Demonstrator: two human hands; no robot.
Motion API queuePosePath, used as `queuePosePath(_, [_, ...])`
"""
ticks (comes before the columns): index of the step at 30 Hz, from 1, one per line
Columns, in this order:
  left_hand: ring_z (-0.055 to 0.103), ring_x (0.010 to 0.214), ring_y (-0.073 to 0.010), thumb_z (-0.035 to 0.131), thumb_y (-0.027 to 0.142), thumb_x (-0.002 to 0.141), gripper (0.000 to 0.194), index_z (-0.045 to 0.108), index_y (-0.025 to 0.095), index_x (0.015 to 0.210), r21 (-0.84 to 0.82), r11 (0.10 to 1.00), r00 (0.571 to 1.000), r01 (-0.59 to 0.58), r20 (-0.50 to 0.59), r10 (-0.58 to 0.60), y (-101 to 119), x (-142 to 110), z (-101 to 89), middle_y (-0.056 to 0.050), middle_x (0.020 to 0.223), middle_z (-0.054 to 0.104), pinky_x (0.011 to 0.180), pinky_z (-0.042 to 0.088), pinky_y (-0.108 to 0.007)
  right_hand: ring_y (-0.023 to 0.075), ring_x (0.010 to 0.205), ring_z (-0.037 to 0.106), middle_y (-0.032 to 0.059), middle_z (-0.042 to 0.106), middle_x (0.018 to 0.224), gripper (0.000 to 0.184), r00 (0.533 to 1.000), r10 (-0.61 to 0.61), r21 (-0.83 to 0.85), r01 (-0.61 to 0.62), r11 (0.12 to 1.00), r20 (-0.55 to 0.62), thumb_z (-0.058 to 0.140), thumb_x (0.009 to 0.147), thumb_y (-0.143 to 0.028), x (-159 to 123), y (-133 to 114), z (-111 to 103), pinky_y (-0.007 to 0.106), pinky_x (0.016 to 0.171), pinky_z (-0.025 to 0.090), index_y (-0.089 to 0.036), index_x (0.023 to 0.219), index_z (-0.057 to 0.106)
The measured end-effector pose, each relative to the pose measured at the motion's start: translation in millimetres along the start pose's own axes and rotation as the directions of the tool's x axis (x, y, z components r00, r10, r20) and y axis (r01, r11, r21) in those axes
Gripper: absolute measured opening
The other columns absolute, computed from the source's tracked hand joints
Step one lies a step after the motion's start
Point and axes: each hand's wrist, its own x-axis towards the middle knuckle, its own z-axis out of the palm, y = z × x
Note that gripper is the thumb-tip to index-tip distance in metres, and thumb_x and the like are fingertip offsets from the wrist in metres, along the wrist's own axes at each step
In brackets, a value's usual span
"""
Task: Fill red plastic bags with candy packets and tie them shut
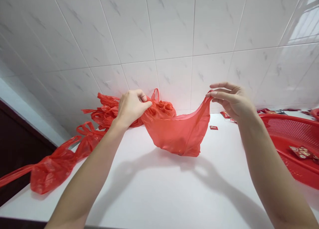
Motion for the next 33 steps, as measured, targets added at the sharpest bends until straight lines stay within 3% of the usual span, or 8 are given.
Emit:
queuePosePath(6, [0.065, 0.071, -0.0166, 0.074, 0.029, 0.065, 0.018, 0.064, 0.018, 0.075, -0.635, 0.767, 0.99, 0.098, 0.144, -0.006, 15, 3, 3.9, -0.002, 0.072, 0.069, 0.068, 0.051, -0.028, 0.0227, 0.094, 0.07, 0.0035, 0.075, 0.085, 0.028, 0.998, 0.024, 0.159, -0.033, 0.987, 0.055, 0.083, 0.07, -0.032, 0, -3, 9, 0.037, 0.083, 0.055, -0.023, 0.095, 0.073])
queuePosePath(10, [0.068, 0.082, -0.0188, 0.08, 0.032, 0.065, 0.034, 0.067, 0.018, 0.094, -0.696, 0.715, 0.982, 0.058, 0.17, 0.086, 23, -12, 25.4, -0.004, 0.087, 0.073, 0.077, 0.054, -0.031, 0.0221, 0.089, 0.07, 0.0061, 0.076, 0.09, 0.029, 0.989, -0.016, 0.108, 0.0, 0.994, 0.146, 0.08, 0.077, -0.036, -3, -4, 28, 0.035, 0.075, 0.057, -0.021, 0.1, 0.073])
queuePosePath(14, [0.069, 0.082, -0.0188, 0.084, 0.03, 0.066, 0.054, 0.066, 0.02, 0.115, -0.644, 0.757, 0.928, 0.108, 0.338, 0.156, 31, -30, 58.0, -0.006, 0.098, 0.073, 0.073, 0.056, -0.031, 0.0194, 0.076, 0.07, 0.0047, 0.076, 0.084, 0.036, 0.957, -0.059, -0.003, 0.062, 0.998, 0.285, 0.074, 0.084, -0.043, -10, -5, 52, 0.033, 0.069, 0.056, -0.02, 0.111, 0.07])
queuePosePath(17, [0.066, 0.072, -0.0152, 0.078, 0.026, 0.074, 0.034, 0.072, 0.019, 0.106, -0.659, 0.746, 0.893, 0.099, 0.39, 0.226, 34, -34, 75.4, -0.003, 0.085, 0.071, 0.067, 0.055, -0.029, 0.0182, 0.07, 0.069, 0.0019, 0.074, 0.075, 0.035, 0.948, -0.166, -0.086, 0.196, 0.977, 0.273, 0.07, 0.088, -0.044, -12, -3, 62, 0.034, 0.071, 0.055, -0.02, 0.113, 0.069])
queuePosePath(22, [0.061, 0.056, -0.0119, 0.076, 0.026, 0.075, 0.014, 0.074, 0.016, 0.083, -0.75, 0.647, 0.938, 0.139, 0.309, 0.157, 33, -28, 84.7, 0.0, 0.068, 0.068, 0.06, 0.053, -0.027, 0.0199, 0.08, 0.07, 0.0028, 0.073, 0.081, 0.036, 0.96, -0.234, -0.137, 0.256, 0.957, 0.154, 0.073, 0.085, -0.045, -7, 8, 51, 0.036, 0.079, 0.055, -0.02, 0.111, 0.069])
queuePosePath(25, [0.059, 0.051, -0.0098, 0.079, 0.026, 0.071, 0.014, 0.072, 0.015, 0.076, -0.801, 0.577, 0.962, 0.162, 0.258, 0.089, 31, -24, 86.7, 0.0, 0.065, 0.068, 0.057, 0.051, -0.026, 0.0218, 0.087, 0.069, 0.0054, 0.073, 0.096, 0.047, 0.947, -0.092, -0.234, 0.17, 0.957, 0.308, 0.081, 0.077, -0.043, -4, 22, 42, 0.036, 0.078, 0.055, -0.022, 0.116, 0.068])
queuePosePath(28, [0.058, 0.05, -0.0074, 0.08, 0.026, 0.067, 0.016, 0.071, 0.016, 0.075, -0.846, 0.506, 0.976, 0.171, 0.214, 0.028, 27, -23, 88.0, 0.002, 0.068, 0.068, 0.054, 0.05, -0.023, 0.0211, 0.083, 0.066, 0.0042, 0.072, 0.091, 0.022, 0.857, 0.031, -0.293, 0.141, 0.946, 0.514, 0.077, 0.079, -0.037, -5, 38, 41, 0.036, 0.076, 0.054, -0.021, 0.093, 0.072])
queuePosePath(33, [0.057, 0.048, -0.0061, 0.082, 0.028, 0.065, 0.018, 0.072, 0.016, 0.074, -0.874, 0.468, 0.992, 0.128, 0.104, -0.077, 17, -22, 85.9, 0.002, 0.068, 0.068, 0.053, 0.049, -0.021, 0.0222, 0.082, 0.068, 0.0056, 0.072, 0.082, 0.032, 0.816, 0.11, -0.126, -0.046, 0.991, 0.567, 0.061, 0.092, -0.046, -6, 53, 40, 0.035, 0.076, 0.053, -0.018, 0.079, 0.069])
